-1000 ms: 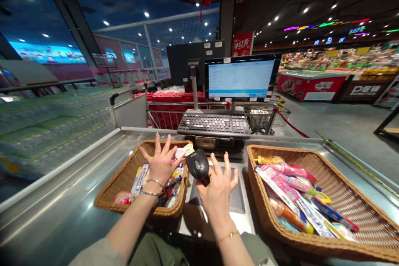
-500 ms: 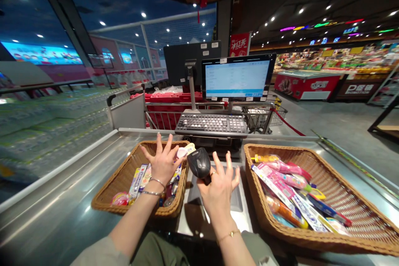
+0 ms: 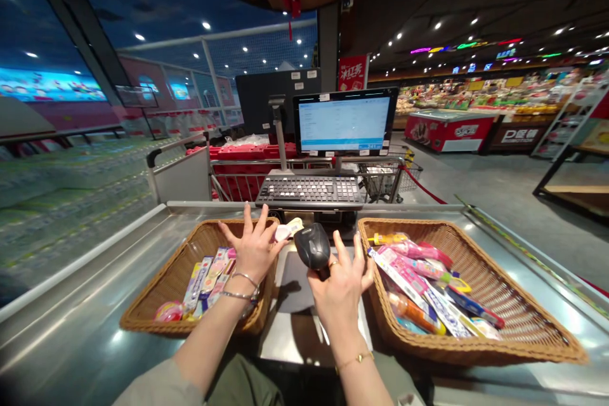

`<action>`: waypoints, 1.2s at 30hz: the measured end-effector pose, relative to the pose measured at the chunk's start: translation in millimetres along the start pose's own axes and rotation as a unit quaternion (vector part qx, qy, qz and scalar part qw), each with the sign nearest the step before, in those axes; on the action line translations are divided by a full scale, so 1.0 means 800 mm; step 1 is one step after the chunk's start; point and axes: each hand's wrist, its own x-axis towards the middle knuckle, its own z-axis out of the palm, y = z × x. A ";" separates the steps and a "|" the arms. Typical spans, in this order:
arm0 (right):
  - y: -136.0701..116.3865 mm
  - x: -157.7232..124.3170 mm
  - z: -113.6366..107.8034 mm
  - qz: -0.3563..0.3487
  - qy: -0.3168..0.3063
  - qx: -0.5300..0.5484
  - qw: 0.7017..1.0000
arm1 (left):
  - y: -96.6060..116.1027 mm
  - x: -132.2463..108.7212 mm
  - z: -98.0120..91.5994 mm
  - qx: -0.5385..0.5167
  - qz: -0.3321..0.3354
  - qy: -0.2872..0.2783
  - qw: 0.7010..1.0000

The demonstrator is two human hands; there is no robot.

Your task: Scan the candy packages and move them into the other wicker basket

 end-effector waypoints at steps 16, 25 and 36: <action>0.031 0.007 -0.043 0.045 0.043 -0.054 0.997 | 0.058 0.012 0.011 -0.049 0.035 0.019 0.998; 0.059 0.010 -0.061 0.058 0.100 -0.073 0.991 | 0.091 0.020 0.017 -0.059 0.061 0.015 0.996; 0.091 0.013 -0.086 0.133 0.149 -0.071 0.977 | 0.139 0.027 0.026 -0.096 0.100 -0.001 0.990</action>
